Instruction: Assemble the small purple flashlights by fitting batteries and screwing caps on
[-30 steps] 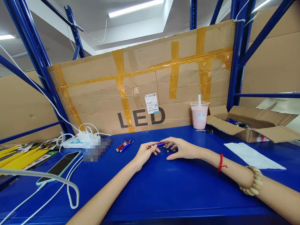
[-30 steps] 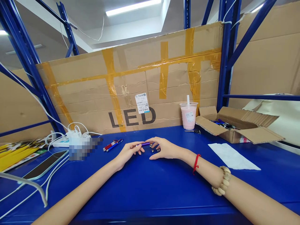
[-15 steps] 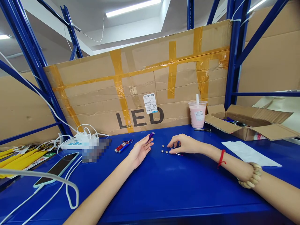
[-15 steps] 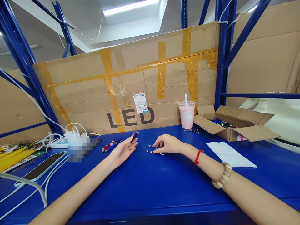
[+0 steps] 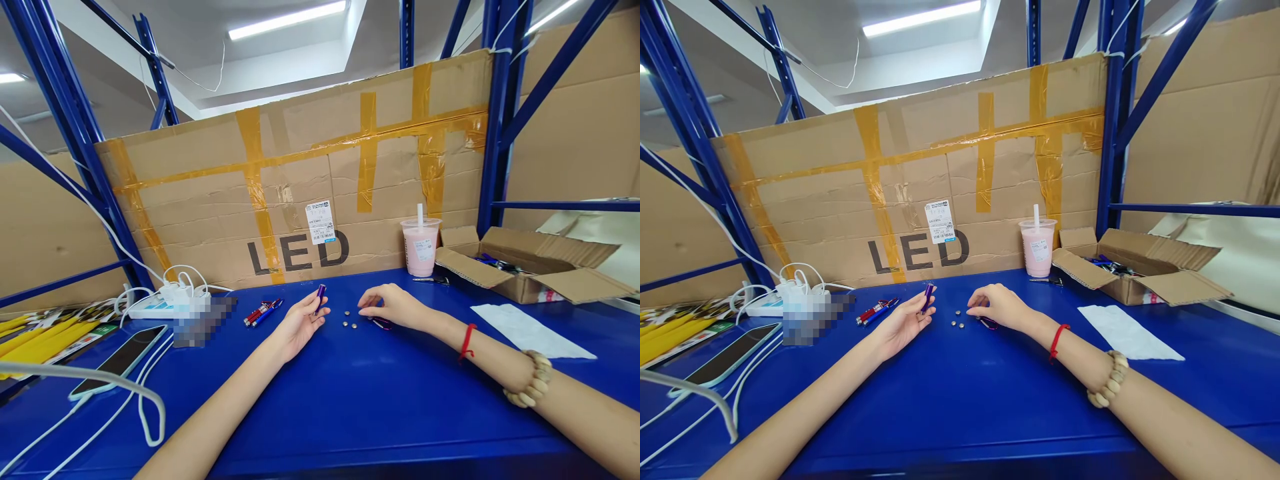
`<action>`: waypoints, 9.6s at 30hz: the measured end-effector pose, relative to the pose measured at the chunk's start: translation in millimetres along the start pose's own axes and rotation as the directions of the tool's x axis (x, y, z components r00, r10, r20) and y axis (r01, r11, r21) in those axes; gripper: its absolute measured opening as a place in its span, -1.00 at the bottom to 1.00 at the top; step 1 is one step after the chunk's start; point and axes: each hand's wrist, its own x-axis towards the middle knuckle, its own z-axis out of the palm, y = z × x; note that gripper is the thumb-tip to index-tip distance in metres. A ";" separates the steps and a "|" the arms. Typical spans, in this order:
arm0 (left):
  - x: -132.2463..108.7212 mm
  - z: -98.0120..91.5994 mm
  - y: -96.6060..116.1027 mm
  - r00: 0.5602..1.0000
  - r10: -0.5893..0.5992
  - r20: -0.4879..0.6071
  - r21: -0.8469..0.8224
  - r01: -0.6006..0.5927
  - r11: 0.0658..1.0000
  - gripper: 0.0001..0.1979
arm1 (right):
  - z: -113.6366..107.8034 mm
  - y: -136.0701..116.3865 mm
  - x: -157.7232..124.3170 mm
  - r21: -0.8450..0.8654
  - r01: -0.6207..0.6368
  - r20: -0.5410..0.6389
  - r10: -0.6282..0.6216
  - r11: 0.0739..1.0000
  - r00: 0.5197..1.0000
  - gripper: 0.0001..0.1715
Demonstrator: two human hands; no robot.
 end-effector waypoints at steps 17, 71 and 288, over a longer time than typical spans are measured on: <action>4.0 -4.4 -9.9 0.999 0.008 0.046 0.102 -0.013 0.995 -0.83 | -4.7 -9.4 -5.1 -0.053 -0.041 0.143 0.048 0.998 0.989 -0.86; -8.2 8.5 -19.5 0.977 0.124 0.174 0.437 -0.189 0.879 -0.45 | 22.8 -36.2 -1.5 0.739 -0.001 -0.075 0.083 0.673 0.994 -0.67; -11.7 7.1 -22.5 0.919 0.249 0.306 0.821 -0.387 0.420 -0.81 | 25.0 -35.5 -9.9 0.111 0.406 -0.334 -0.351 0.907 0.875 -0.82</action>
